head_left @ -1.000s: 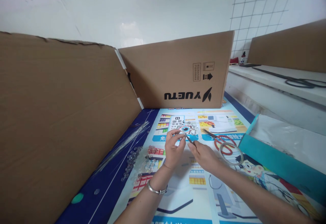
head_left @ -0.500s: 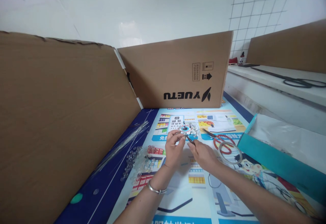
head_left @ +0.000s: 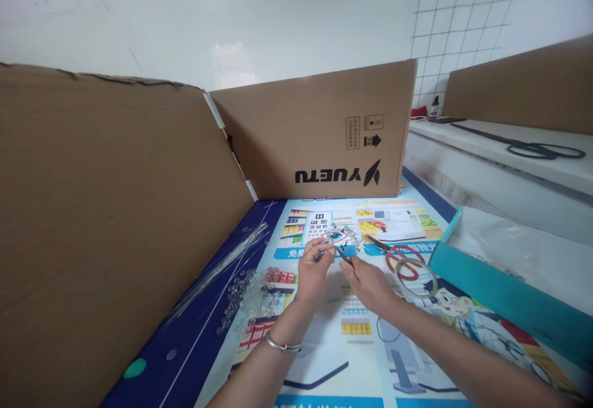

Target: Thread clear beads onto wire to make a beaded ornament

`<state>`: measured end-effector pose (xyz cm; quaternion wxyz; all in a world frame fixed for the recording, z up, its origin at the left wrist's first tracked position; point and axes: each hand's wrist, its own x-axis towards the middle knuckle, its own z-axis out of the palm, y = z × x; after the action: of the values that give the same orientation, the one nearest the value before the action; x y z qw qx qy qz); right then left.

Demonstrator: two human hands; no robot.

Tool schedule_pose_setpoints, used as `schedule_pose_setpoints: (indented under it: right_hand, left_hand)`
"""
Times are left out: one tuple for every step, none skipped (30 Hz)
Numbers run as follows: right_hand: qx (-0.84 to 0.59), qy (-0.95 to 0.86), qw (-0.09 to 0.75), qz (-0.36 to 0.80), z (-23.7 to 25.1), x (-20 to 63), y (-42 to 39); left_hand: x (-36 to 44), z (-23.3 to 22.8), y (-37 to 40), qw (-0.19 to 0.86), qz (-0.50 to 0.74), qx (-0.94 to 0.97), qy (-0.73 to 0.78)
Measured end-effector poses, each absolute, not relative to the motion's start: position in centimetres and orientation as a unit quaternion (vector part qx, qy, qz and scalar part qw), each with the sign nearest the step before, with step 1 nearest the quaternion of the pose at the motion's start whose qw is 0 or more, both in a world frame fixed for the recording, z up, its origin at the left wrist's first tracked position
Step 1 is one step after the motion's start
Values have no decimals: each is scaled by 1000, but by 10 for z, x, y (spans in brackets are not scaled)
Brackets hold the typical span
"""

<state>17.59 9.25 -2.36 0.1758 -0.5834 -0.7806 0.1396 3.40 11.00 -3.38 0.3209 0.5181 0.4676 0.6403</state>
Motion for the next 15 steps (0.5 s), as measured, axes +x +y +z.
schedule_pose_setpoints:
  right_hand:
    - [-583,-780,177,142,-24,176,93]
    - [-583,-779,178,145,-23,177,93]
    - [-584,-778,178,147,-23,177,94]
    - [-585,-777,178,150,-23,177,94]
    - [-584,-777,178,152,-22,177,94]
    - [-584,-777,178,155,-22,177,94]
    - [-583,-777,177,157,-21,177,94]
    - [-584,-777,175,159,-20,177,94]
    - [-585,-776,172,162,-20,177,94]
    - [-586,-775,169,163,-19,177,94]
    - [-588,-774,166,163,-19,177,94]
    - [-590,-774,164,163,-19,177,93]
    - [-590,-774,163,162,-19,177,93]
    - [-589,-775,163,162,-19,177,93]
    - [-589,-775,164,160,-19,177,93]
  left_hand:
    - [34,-35,111,321,641,517,467]
    - [34,-36,112,321,642,516,467]
    - [34,-38,113,321,643,515,467]
    - [34,-39,113,320,644,515,467]
    - [34,-40,114,319,644,515,467]
    - [34,-40,114,318,644,516,467]
    - [34,-41,114,318,643,517,467]
    - [34,-41,114,317,641,519,468]
    - [34,-41,113,316,639,522,468]
    - [34,-41,113,314,637,526,468]
    - [34,-40,112,312,634,530,469]
    - [34,-39,112,310,631,535,469]
    - [34,-38,111,306,628,540,470]
    - [34,-38,111,302,626,544,470]
    - [34,-37,110,297,624,549,471]
